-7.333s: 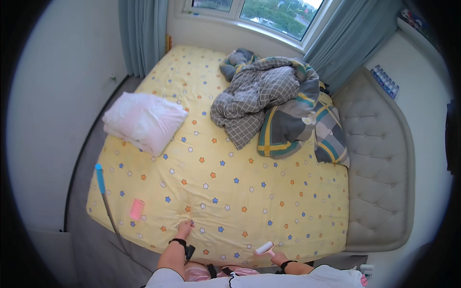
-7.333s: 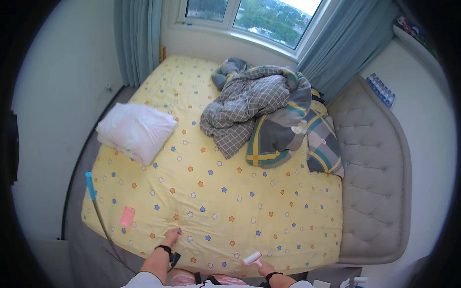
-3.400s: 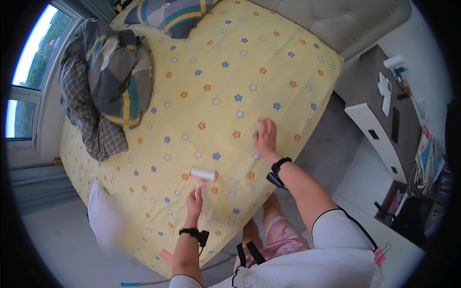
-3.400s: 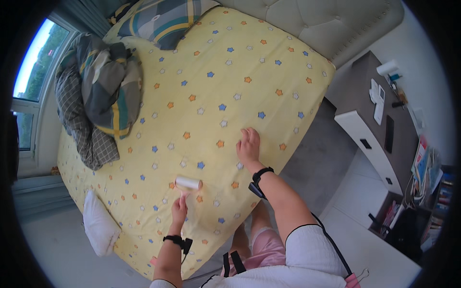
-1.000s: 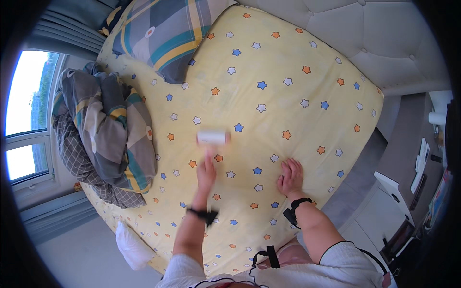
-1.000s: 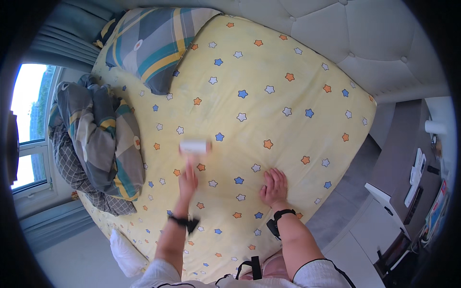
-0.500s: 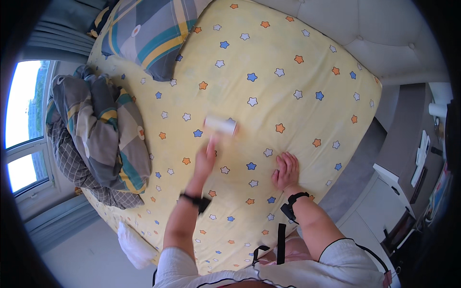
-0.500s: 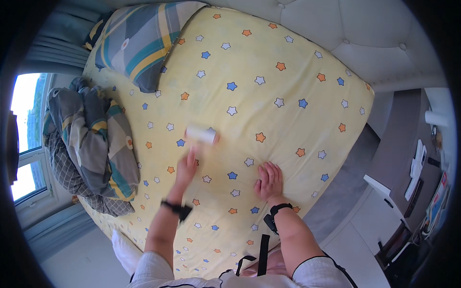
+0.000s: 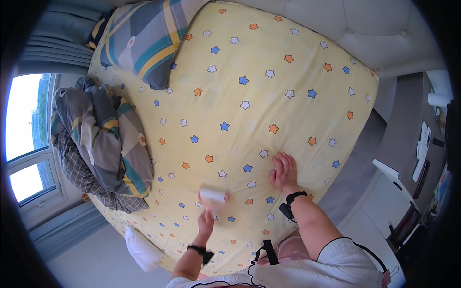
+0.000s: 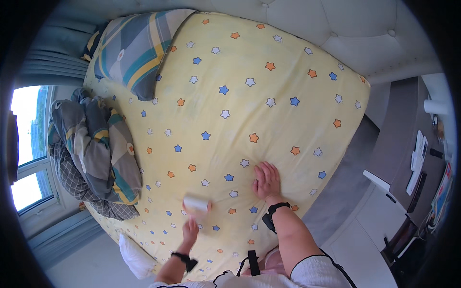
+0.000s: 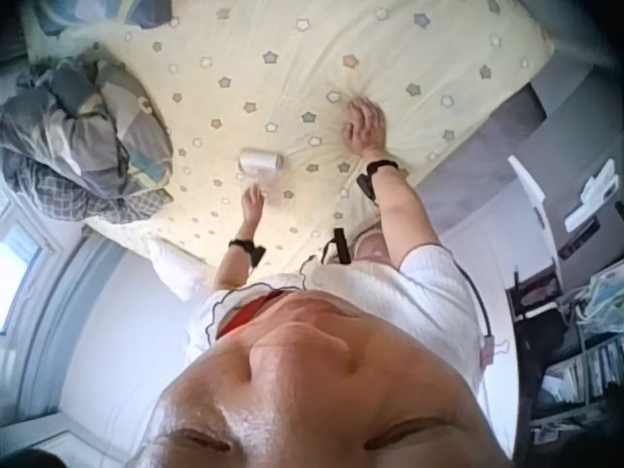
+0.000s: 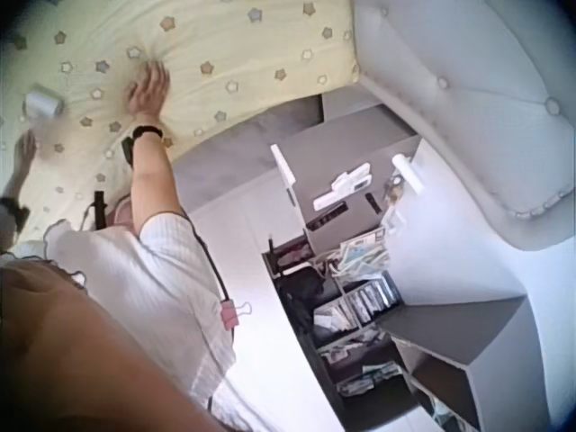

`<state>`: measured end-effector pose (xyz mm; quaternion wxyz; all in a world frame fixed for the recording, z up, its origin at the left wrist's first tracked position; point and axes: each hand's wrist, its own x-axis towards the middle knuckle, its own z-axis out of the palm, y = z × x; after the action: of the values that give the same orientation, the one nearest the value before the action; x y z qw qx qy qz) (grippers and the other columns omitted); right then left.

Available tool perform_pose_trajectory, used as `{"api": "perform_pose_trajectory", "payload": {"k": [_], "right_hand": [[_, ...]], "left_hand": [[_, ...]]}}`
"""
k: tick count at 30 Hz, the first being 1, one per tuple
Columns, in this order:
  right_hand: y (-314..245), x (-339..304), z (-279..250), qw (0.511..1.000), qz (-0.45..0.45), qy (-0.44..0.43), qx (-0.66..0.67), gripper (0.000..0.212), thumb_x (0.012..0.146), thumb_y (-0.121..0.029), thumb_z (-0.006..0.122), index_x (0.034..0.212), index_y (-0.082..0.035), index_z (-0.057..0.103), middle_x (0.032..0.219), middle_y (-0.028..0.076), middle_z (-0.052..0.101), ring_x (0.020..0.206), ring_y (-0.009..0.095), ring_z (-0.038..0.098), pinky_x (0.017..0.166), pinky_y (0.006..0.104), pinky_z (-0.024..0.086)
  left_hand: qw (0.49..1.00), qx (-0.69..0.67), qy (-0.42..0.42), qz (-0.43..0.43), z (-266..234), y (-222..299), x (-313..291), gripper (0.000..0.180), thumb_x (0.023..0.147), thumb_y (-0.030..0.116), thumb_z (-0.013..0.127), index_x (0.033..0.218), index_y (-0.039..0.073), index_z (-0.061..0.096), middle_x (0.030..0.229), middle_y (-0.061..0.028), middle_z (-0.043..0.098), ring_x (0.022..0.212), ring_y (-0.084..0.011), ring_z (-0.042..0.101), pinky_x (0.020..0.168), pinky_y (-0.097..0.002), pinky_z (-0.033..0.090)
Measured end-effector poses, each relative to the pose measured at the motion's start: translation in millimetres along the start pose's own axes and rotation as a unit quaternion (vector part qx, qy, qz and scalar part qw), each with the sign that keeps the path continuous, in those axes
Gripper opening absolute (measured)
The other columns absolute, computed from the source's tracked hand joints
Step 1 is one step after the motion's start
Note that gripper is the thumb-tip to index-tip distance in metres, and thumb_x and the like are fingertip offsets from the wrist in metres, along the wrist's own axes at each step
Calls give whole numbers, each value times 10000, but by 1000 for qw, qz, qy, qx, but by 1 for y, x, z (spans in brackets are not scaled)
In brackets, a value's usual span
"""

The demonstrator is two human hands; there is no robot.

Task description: The person uses a lint roller to clean a bedsheet, rolling it repeatedly over different sections of the surface and peeling off a used adhesive sheet.

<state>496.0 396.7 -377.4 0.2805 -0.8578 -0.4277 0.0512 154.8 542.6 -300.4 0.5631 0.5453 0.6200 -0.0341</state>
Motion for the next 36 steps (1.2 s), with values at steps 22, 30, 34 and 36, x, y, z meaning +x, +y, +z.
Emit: {"api": "perform_pose_trajectory", "payload": {"k": [22,30,34,36], "right_hand": [[11,-4,4,1000,7,25,-7,483,737,-185,518,1207,-75,506,1253,124,459,1212,292,430,1049,472,322],[9,-9,8,999,-8,33,14,477,746,-181,520,1210,-72,505,1279,113,439,1216,289,430,1051,465,324],[15,-11,1,999,13,19,26,482,734,-169,530,1203,-63,508,1274,119,438,1212,288,431,1048,462,329],[19,-12,1,999,11,33,23,482,725,-165,539,1194,-58,514,1267,123,441,1208,288,432,1044,460,335]], "left_hand": [[962,96,-9,255,80,136,131,473,982,370,408,630,54,423,524,23,352,483,-90,345,428,-288,275],[997,51,2,-63,-10,-36,-59,498,981,412,398,607,84,424,483,33,366,432,-65,379,400,-247,301],[932,253,4,260,67,89,70,374,969,294,427,776,1,556,510,-96,412,464,-170,453,443,-338,360],[942,202,-28,267,140,199,130,423,970,332,410,796,-10,589,520,-98,433,475,-171,442,446,-357,358]]}}
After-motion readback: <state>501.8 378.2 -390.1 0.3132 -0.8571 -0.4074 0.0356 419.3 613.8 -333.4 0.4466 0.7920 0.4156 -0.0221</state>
